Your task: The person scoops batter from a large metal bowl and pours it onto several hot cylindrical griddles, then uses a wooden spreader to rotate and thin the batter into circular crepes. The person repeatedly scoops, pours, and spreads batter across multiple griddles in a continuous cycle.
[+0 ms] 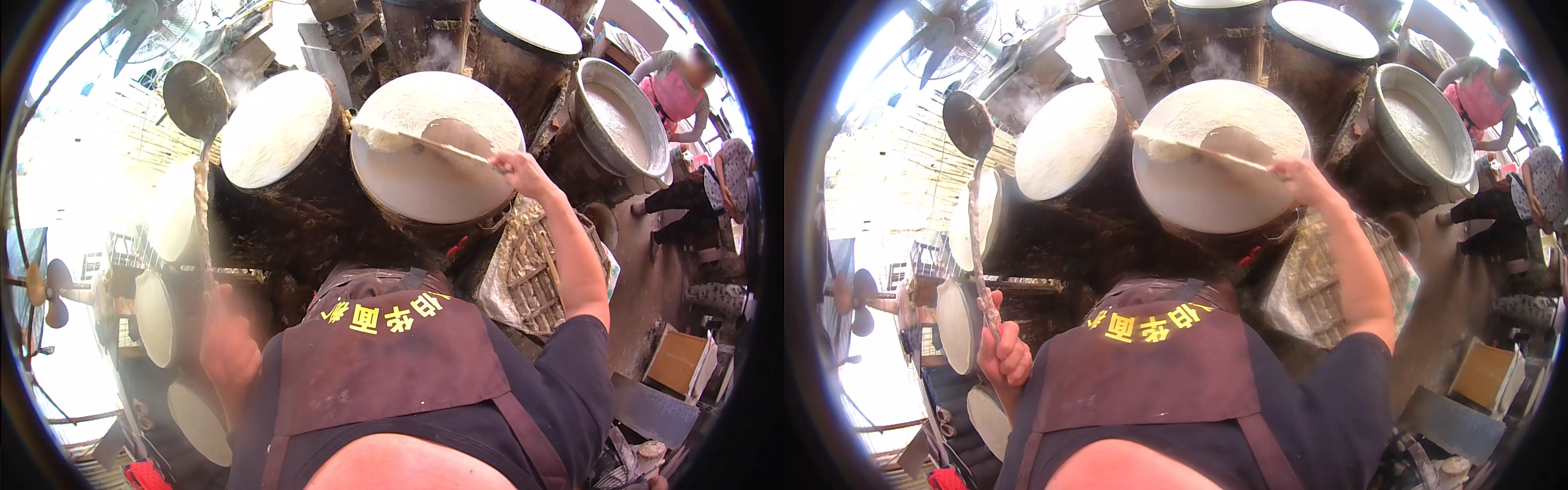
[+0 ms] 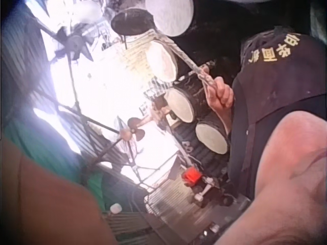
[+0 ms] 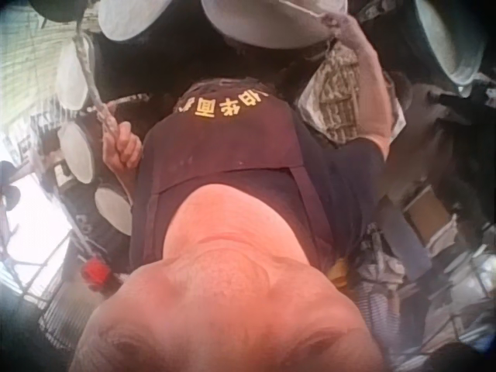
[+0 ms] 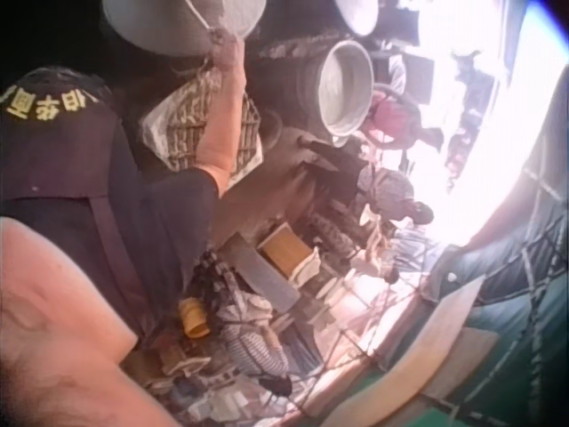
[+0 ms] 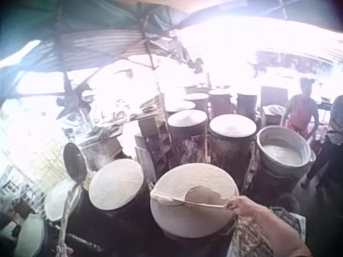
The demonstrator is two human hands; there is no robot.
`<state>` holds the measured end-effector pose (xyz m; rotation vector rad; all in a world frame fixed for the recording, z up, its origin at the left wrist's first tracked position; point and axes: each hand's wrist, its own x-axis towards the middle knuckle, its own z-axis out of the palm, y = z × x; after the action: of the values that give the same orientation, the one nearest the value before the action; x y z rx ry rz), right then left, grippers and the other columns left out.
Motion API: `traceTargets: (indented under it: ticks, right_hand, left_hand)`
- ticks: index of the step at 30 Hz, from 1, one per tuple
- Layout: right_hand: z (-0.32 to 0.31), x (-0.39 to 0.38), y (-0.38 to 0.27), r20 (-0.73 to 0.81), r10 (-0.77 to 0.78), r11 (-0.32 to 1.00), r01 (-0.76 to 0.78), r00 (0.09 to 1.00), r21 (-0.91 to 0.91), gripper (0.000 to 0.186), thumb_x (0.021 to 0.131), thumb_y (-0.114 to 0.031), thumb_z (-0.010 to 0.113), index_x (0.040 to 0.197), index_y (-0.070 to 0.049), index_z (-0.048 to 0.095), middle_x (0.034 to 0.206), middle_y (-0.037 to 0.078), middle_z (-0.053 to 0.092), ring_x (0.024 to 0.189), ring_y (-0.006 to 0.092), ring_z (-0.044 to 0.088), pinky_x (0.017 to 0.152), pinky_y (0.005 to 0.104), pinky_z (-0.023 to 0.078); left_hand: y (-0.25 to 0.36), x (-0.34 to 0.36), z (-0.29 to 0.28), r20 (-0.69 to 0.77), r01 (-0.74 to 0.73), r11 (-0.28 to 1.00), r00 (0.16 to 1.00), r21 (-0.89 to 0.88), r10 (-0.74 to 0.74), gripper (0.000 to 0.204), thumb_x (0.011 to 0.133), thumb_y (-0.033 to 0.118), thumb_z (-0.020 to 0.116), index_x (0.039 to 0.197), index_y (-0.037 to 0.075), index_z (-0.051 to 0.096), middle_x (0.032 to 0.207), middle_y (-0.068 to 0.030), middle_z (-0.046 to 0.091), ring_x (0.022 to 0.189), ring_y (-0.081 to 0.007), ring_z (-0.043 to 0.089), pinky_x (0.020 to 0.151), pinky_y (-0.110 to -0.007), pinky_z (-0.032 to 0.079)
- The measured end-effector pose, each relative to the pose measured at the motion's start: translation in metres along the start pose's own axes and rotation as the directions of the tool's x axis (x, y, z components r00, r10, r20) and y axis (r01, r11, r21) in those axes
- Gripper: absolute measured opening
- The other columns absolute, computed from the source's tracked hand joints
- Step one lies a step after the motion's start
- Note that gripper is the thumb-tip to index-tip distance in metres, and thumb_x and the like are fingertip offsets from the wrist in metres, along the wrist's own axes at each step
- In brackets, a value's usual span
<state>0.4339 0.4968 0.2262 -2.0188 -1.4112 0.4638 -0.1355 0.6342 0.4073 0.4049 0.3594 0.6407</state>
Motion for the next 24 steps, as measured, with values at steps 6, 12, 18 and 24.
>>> traceTargets:
  ticks: [6,12,18,24]
  right_hand:
    - [-0.023,-0.006,0.009,-0.108,0.091,0.995,-0.095,0.990,-0.038,0.026,0.077,0.002,0.061,0.098,-0.010,0.070,0.091,0.012,0.065,0.088,0.0280,0.064,0.079,0.0356,0.049]
    - [-0.009,0.010,-0.012,0.095,0.018,0.997,-0.011,0.995,-0.076,0.034,0.074,0.008,0.054,0.101,-0.006,0.068,0.095,0.015,0.067,0.096,0.0285,0.065,0.083,0.0376,0.050]
    - [-0.035,-0.006,0.001,-0.022,0.111,0.987,-0.113,0.994,-0.116,0.028,0.078,0.005,0.058,0.098,-0.011,0.069,0.093,0.012,0.064,0.092,0.0293,0.063,0.080,0.0370,0.049]
    - [-0.018,-0.005,-0.010,0.109,-0.006,0.997,0.015,0.994,-0.079,0.032,0.074,0.009,0.052,0.098,-0.006,0.066,0.097,0.014,0.065,0.096,0.0322,0.062,0.083,0.0384,0.048]
  left_hand:
    - [0.001,0.007,-0.009,0.016,0.109,0.987,0.994,-0.118,-0.108,0.051,0.105,0.036,0.024,0.153,0.025,0.014,0.073,-0.0045,0.044,0.047,-0.0163,0.037,0.041,-0.032,0.032]
    - [0.003,0.005,-0.001,-0.118,0.219,0.943,0.960,-0.252,-0.254,0.050,0.100,0.058,0.017,0.116,0.027,0.053,0.065,-0.0018,0.043,0.050,-0.0192,0.040,0.047,-0.035,0.033]
    - [-0.003,0.012,-0.002,0.057,0.161,0.984,0.985,0.078,-0.166,0.046,0.103,0.034,0.036,0.141,0.015,0.019,0.066,-0.0019,0.037,0.039,-0.0067,0.028,0.032,-0.022,0.028]
    - [-0.005,0.009,-0.006,0.128,0.113,0.990,0.984,0.088,-0.123,0.058,0.105,0.027,0.039,0.153,0.014,0.010,0.068,-0.0024,0.036,0.037,-0.0040,0.025,0.028,-0.020,0.028]
